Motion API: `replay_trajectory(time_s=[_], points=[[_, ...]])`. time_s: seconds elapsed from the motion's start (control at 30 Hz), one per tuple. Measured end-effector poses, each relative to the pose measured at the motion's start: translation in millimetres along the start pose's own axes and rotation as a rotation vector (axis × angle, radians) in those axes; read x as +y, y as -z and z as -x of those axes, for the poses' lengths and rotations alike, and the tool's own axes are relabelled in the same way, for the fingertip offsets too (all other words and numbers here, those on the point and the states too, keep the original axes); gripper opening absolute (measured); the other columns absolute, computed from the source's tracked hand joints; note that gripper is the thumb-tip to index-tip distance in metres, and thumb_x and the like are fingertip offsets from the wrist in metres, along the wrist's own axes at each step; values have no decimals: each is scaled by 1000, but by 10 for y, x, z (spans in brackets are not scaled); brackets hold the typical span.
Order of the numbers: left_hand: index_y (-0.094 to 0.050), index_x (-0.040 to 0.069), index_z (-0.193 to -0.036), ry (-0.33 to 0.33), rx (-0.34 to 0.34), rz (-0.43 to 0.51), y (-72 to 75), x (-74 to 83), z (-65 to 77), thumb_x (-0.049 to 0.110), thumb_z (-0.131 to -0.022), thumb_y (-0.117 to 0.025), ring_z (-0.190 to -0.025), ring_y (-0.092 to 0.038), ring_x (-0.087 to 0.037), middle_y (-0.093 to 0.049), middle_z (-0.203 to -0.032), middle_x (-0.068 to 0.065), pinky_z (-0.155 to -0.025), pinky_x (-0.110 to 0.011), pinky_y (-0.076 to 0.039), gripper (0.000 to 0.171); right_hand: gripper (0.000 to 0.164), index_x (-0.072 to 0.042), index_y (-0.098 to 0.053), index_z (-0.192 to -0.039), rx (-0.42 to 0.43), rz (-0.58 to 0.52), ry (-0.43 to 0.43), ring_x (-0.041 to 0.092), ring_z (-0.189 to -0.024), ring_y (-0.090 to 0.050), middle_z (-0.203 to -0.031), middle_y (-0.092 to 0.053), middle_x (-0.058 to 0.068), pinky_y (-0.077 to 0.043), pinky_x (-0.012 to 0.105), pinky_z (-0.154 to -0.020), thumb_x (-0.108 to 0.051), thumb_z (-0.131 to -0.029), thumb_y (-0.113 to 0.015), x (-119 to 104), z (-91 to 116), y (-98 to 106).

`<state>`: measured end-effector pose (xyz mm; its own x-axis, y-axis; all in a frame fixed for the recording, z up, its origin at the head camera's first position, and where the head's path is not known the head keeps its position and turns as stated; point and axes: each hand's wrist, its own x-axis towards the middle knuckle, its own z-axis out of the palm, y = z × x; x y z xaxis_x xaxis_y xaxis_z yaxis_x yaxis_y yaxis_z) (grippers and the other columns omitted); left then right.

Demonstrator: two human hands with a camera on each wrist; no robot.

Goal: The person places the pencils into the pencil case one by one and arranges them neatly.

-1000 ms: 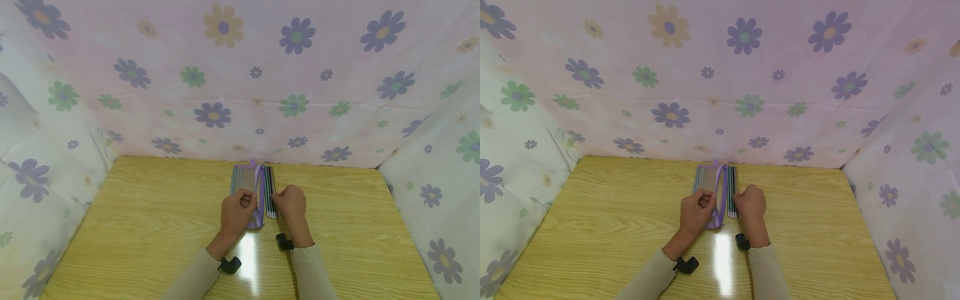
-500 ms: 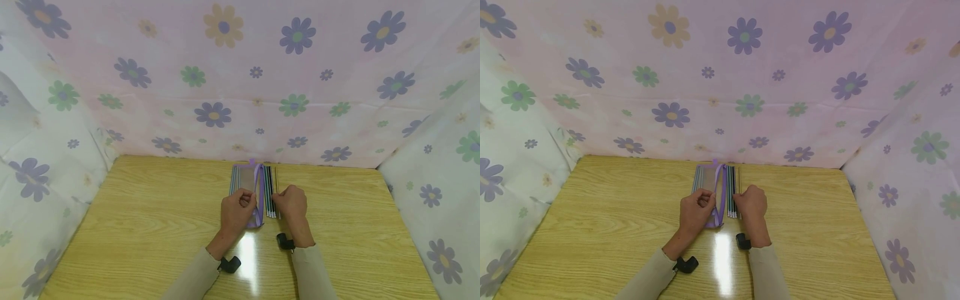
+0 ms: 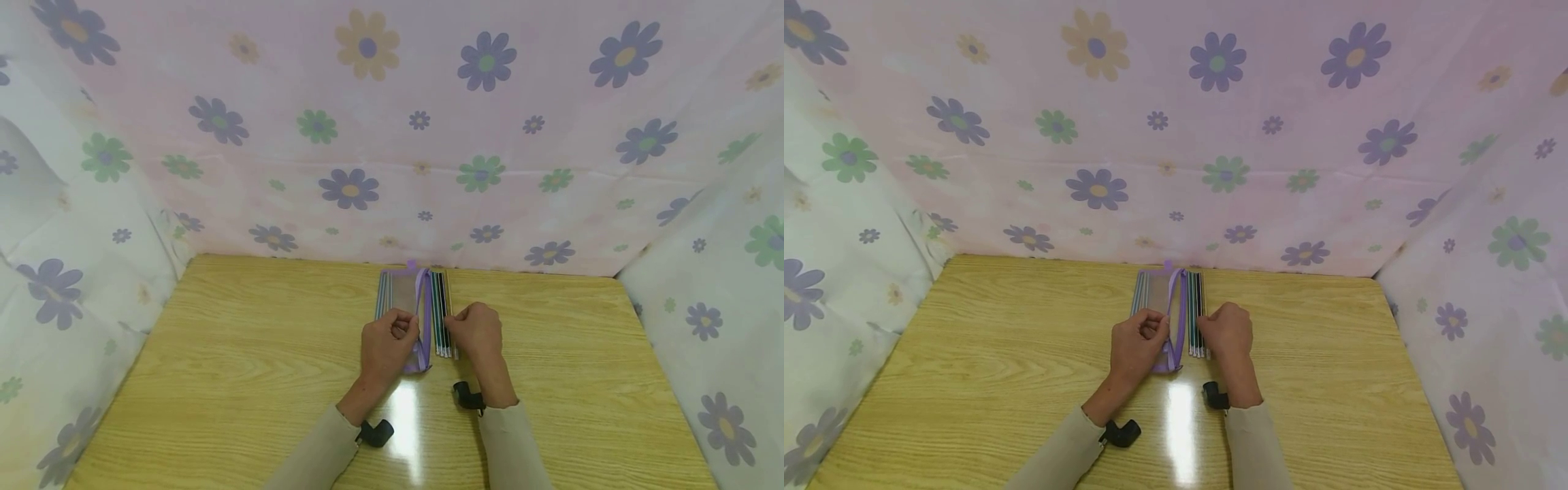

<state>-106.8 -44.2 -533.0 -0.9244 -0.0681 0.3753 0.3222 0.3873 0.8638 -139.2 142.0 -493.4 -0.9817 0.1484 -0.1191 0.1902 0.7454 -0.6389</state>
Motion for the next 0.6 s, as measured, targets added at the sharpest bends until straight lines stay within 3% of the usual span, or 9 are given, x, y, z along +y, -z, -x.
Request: replay_trajectory(time_s=[0.6], points=[[-77, 9, -94, -19, 4, 6, 6, 22, -3, 12, -97, -76, -58, -67, -3, -76, -75, 1, -55, -20, -56, 5, 23, -7, -73, -66, -92, -89, 41, 14, -49, -51, -57, -63, 0, -40, 27, -47, -18, -87, -76, -133, 75, 50]])
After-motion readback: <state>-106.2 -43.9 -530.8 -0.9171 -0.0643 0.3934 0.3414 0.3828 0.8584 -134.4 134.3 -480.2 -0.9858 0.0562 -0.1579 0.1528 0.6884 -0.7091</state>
